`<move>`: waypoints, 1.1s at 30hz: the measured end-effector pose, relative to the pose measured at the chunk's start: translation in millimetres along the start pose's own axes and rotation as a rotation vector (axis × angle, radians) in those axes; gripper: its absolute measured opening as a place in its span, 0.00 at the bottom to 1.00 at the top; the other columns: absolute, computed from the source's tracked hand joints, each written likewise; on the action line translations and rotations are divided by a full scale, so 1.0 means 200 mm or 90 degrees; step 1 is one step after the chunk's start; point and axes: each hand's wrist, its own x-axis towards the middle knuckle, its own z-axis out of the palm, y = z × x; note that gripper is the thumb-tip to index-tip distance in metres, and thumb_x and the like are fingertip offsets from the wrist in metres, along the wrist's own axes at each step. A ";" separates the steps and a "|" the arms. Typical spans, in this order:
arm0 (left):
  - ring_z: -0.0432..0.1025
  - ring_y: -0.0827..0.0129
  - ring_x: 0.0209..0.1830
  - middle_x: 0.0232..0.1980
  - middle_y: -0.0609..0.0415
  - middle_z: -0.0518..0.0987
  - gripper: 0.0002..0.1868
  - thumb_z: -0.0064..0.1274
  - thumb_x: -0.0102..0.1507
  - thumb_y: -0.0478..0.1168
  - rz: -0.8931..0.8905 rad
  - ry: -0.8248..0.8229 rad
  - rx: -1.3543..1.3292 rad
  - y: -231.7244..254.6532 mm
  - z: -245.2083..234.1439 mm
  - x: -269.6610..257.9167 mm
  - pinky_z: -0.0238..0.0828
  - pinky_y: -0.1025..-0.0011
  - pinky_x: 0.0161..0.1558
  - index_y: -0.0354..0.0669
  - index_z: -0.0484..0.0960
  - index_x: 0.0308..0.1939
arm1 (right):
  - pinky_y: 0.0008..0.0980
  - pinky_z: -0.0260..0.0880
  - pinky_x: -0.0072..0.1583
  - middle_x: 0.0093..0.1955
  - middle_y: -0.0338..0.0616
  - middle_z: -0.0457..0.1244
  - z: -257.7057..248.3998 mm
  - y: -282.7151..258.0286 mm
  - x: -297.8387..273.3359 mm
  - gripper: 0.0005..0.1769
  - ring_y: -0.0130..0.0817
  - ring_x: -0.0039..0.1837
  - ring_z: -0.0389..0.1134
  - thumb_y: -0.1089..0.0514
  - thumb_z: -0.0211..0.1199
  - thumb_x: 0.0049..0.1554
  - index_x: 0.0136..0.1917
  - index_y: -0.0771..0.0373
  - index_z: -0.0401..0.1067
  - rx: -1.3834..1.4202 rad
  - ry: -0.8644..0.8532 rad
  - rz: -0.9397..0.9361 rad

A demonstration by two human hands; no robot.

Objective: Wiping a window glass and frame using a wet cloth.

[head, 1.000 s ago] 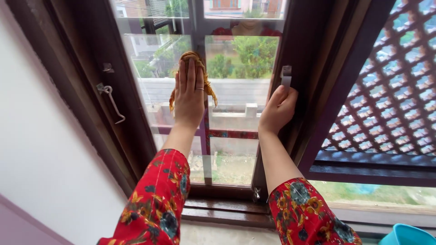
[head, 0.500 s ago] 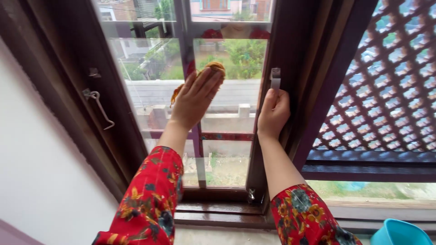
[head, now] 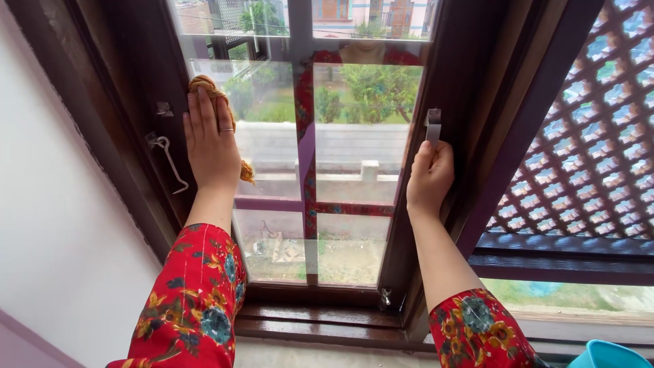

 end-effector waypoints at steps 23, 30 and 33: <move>0.42 0.55 0.86 0.84 0.61 0.51 0.29 0.43 0.71 0.40 0.134 0.031 -0.266 1.24 0.07 -0.09 0.37 0.49 0.83 0.46 0.61 0.78 | 0.23 0.54 0.38 0.34 0.32 0.55 0.02 0.00 0.00 0.13 0.18 0.35 0.55 0.54 0.49 0.72 0.46 0.63 0.62 0.062 0.043 0.005; 0.41 0.60 0.88 0.86 0.60 0.50 0.29 0.41 0.76 0.39 0.284 0.111 -0.204 1.19 -0.02 0.22 0.37 0.55 0.85 0.46 0.61 0.83 | 0.22 0.55 0.38 0.34 0.33 0.55 0.05 -0.04 -0.02 0.12 0.18 0.35 0.54 0.55 0.47 0.71 0.47 0.63 0.63 -0.034 0.088 -0.026; 0.40 0.61 0.88 0.86 0.61 0.50 0.30 0.40 0.75 0.37 0.271 0.137 -0.213 1.31 -0.05 0.46 0.37 0.55 0.86 0.48 0.60 0.83 | 0.24 0.49 0.37 0.34 0.33 0.52 0.04 -0.02 -0.01 0.13 0.19 0.34 0.50 0.54 0.50 0.70 0.46 0.64 0.61 0.059 0.070 0.024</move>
